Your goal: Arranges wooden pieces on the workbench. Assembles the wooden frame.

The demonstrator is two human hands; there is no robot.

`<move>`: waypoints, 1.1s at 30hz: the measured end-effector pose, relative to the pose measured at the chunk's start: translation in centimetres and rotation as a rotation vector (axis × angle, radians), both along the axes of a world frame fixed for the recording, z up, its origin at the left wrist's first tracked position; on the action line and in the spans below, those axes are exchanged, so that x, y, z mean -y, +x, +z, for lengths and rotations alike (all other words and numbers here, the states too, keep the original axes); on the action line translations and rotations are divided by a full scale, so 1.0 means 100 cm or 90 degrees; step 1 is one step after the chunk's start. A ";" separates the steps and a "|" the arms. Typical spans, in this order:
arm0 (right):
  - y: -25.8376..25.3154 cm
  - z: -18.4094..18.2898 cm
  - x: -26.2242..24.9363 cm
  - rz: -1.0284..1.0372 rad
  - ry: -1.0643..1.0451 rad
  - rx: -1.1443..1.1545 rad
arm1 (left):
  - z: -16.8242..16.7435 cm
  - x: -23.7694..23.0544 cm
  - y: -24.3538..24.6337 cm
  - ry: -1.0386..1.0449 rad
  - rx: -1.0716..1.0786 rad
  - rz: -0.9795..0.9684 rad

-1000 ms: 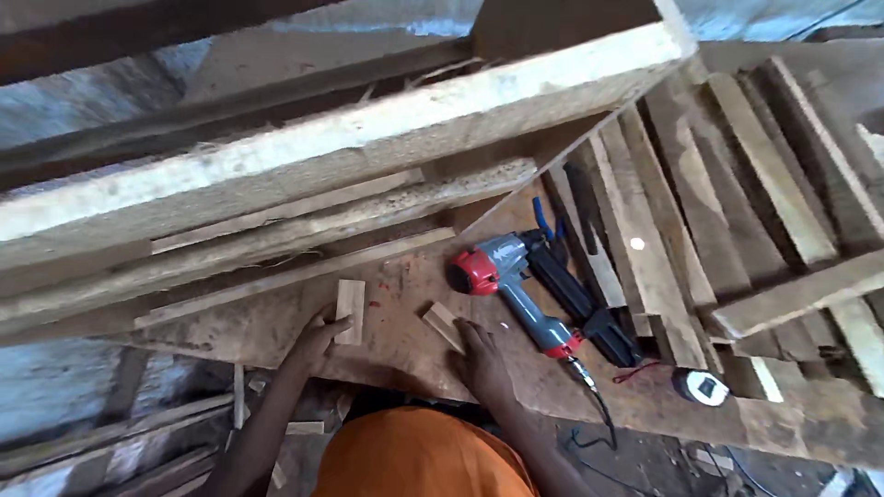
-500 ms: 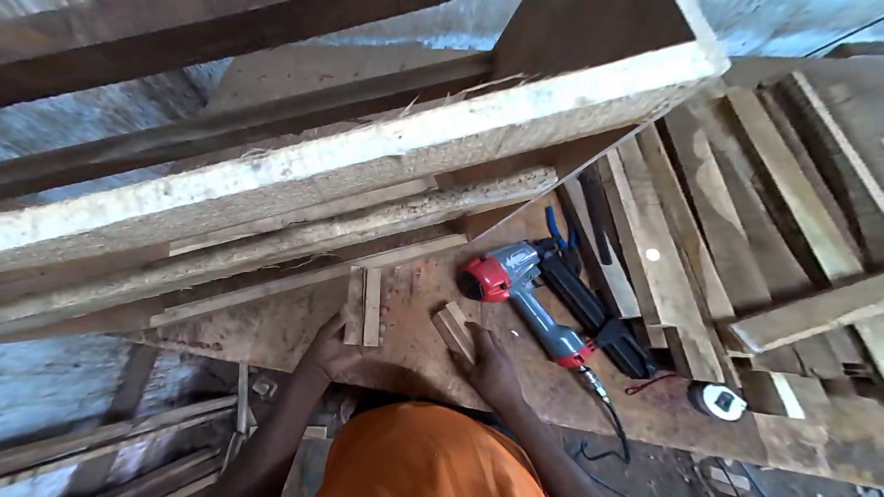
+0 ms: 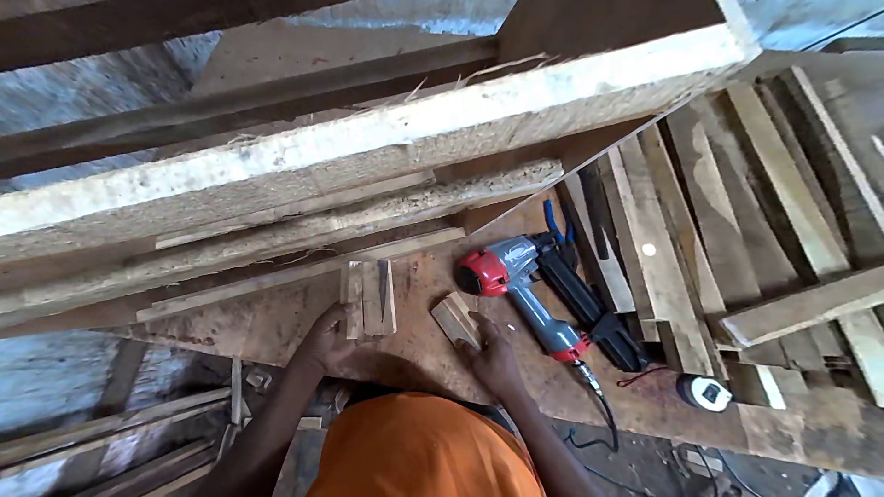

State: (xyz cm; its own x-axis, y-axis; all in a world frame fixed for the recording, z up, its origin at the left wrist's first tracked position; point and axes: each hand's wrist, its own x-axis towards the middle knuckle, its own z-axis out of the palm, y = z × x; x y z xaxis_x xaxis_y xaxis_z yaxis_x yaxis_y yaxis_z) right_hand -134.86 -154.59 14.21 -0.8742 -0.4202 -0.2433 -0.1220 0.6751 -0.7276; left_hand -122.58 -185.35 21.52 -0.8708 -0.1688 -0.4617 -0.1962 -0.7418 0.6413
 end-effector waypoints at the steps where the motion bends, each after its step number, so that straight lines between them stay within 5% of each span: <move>1: 0.000 0.000 0.000 0.002 0.000 -0.002 | 0.001 0.002 0.002 -0.030 0.027 0.014; 10: 0.002 0.003 0.000 -0.005 0.003 0.012 | -0.014 0.049 0.035 -0.418 0.316 0.011; 15: 0.001 0.003 0.003 0.002 0.010 0.006 | -0.028 0.061 0.044 -0.853 0.492 -0.067; 18: -0.001 0.003 0.003 -0.001 0.013 0.005 | -0.031 0.053 0.042 -0.994 0.552 -0.057; 22: 0.000 0.009 0.005 -0.014 0.029 0.007 | -0.034 0.020 0.022 -1.085 0.462 -0.091; 26: 0.005 0.011 0.010 -0.012 0.052 -0.007 | -0.053 -0.001 0.001 -1.130 0.512 -0.185; 33: 0.017 -0.004 0.003 -0.029 0.031 -0.113 | -0.047 0.034 0.024 -1.180 0.456 -0.122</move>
State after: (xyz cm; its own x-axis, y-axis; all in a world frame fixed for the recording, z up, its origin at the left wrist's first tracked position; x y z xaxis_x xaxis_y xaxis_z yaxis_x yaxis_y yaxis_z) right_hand -133.17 -154.85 13.85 -0.9232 -0.3707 -0.1019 -0.2145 0.7167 -0.6636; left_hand -120.14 -188.76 16.86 -0.7023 -0.7078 -0.0760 -0.7011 0.6693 0.2458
